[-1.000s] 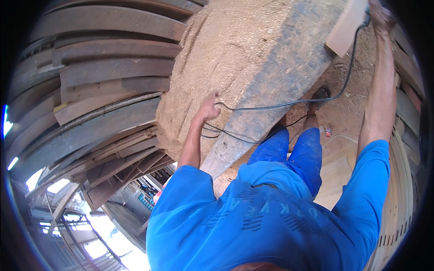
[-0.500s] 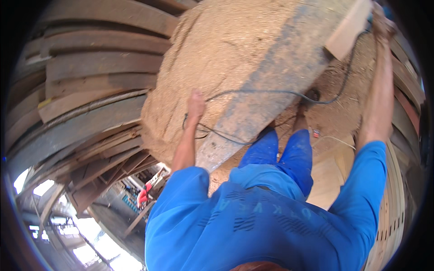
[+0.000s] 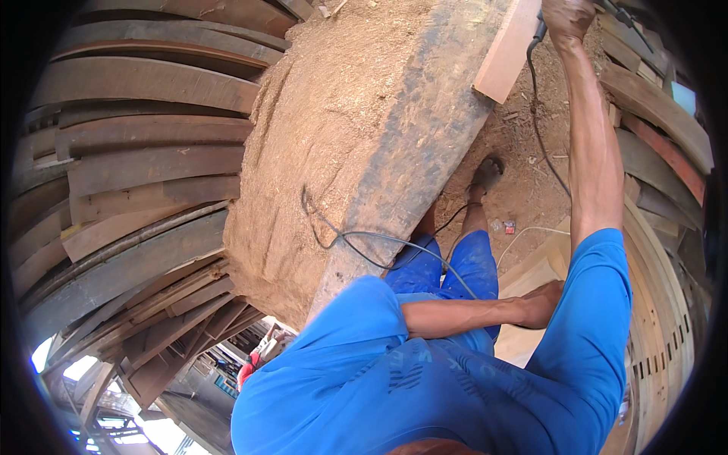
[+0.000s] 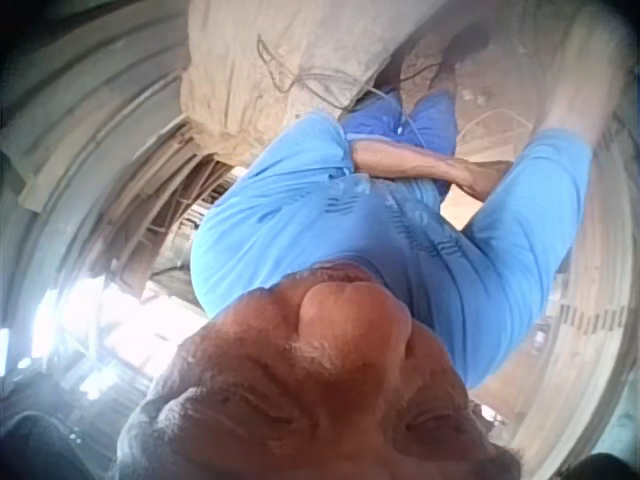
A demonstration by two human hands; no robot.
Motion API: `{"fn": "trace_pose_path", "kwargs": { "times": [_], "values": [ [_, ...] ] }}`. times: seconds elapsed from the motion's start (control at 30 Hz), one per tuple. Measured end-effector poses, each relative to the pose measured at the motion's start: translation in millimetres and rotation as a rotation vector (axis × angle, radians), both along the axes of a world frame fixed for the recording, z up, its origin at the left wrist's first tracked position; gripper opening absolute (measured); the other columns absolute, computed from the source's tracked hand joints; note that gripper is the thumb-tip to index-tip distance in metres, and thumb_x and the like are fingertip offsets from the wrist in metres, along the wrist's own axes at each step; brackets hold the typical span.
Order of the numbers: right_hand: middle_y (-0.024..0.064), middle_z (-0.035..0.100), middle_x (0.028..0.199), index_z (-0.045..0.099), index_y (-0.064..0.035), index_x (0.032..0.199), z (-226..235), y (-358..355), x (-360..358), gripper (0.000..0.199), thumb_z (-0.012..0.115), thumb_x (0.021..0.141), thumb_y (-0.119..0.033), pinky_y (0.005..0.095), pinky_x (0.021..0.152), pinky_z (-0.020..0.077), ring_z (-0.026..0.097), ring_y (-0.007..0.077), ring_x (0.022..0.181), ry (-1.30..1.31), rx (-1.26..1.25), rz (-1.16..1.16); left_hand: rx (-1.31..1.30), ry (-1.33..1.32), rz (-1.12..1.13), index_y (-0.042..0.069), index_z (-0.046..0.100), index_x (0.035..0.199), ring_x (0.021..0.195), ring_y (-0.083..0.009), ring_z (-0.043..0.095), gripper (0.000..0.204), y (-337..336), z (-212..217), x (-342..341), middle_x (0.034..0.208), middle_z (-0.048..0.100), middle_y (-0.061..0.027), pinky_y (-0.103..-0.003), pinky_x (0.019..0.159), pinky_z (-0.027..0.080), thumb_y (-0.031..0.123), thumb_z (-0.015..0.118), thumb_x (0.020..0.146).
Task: The person uses a handheld electric router to shape the edges of a wooden plank on a workbench. They guide the tool along the wood, then lift it and move the plank to continue routing another section.
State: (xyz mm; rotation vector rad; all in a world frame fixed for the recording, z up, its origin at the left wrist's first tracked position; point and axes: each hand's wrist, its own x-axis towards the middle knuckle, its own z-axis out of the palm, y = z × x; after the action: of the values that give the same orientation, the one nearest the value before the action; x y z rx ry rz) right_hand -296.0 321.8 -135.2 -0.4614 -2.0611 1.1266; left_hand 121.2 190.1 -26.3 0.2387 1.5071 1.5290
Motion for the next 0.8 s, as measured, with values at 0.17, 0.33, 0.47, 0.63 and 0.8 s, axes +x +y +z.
{"fn": "trace_pose_path", "kwargs": {
  "times": [0.17, 0.33, 0.47, 0.63, 0.8],
  "values": [
    [0.0027, 0.065, 0.092, 0.060, -0.0064, 0.113, -1, 2, 4, 0.037, 0.070, 0.081, -0.023, 0.0324, 0.077, 0.0509, 0.062, 0.0151, 0.084, 0.015, -0.011, -0.009, -0.196, 0.265, -0.475, 0.004, 0.068, 0.102, 0.106, -0.0331, 0.059, 0.032, -115, -12, -71, 0.108, 0.064, -0.0160, -0.046, 0.093, 0.047, 0.022, 0.070, 0.076],
    [0.0027, 0.065, 0.092, 0.060, -0.0066, 0.113, -2, 9, 6, 0.037, 0.070, 0.081, -0.023, 0.0326, 0.078, 0.0509, 0.062, 0.0153, 0.084, 0.008, -0.010, -0.030, -1.590, 0.317, -0.017, -0.002, 0.034, 0.146, 0.137, -0.0411, 0.039, 0.094, -336, -46, -165, 0.145, 0.040, -0.0300, -0.047, 0.115, 0.030, 0.055, 0.068, 0.080],
    [0.0027, 0.065, 0.093, 0.060, -0.0067, 0.113, 1, 0, 1, 0.038, 0.070, 0.081, -0.023, 0.0328, 0.078, 0.0510, 0.062, 0.0155, 0.084, 0.029, -0.017, -0.009, -1.514, -0.147, 0.270, -0.003, 0.027, 0.147, 0.121, -0.0361, 0.053, 0.099, -453, -122, -112, 0.133, 0.050, -0.0281, -0.049, 0.102, 0.042, 0.059, 0.065, 0.080],
    [0.0028, 0.065, 0.093, 0.060, -0.0069, 0.114, 3, -6, 2, 0.038, 0.070, 0.081, -0.023, 0.0330, 0.078, 0.0511, 0.062, 0.0157, 0.084, 0.045, -0.026, -0.014, -1.066, -0.328, 0.648, -0.002, 0.038, 0.139, 0.074, -0.0215, 0.064, 0.061, -486, -163, -84, 0.096, 0.064, -0.0165, -0.037, 0.065, 0.056, 0.032, 0.060, 0.093],
    [0.0028, 0.065, 0.093, 0.060, -0.0070, 0.114, -1, 2, 3, 0.038, 0.070, 0.081, -0.023, 0.0332, 0.079, 0.0511, 0.063, 0.0159, 0.085, 0.054, -0.035, -0.048, -0.471, 0.020, 1.206, -0.002, 0.050, 0.115, 0.059, -0.0161, 0.055, 0.022, -411, -95, -125, 0.083, 0.061, -0.0099, -0.030, 0.063, 0.053, 0.012, 0.046, 0.099]
  ]
}}
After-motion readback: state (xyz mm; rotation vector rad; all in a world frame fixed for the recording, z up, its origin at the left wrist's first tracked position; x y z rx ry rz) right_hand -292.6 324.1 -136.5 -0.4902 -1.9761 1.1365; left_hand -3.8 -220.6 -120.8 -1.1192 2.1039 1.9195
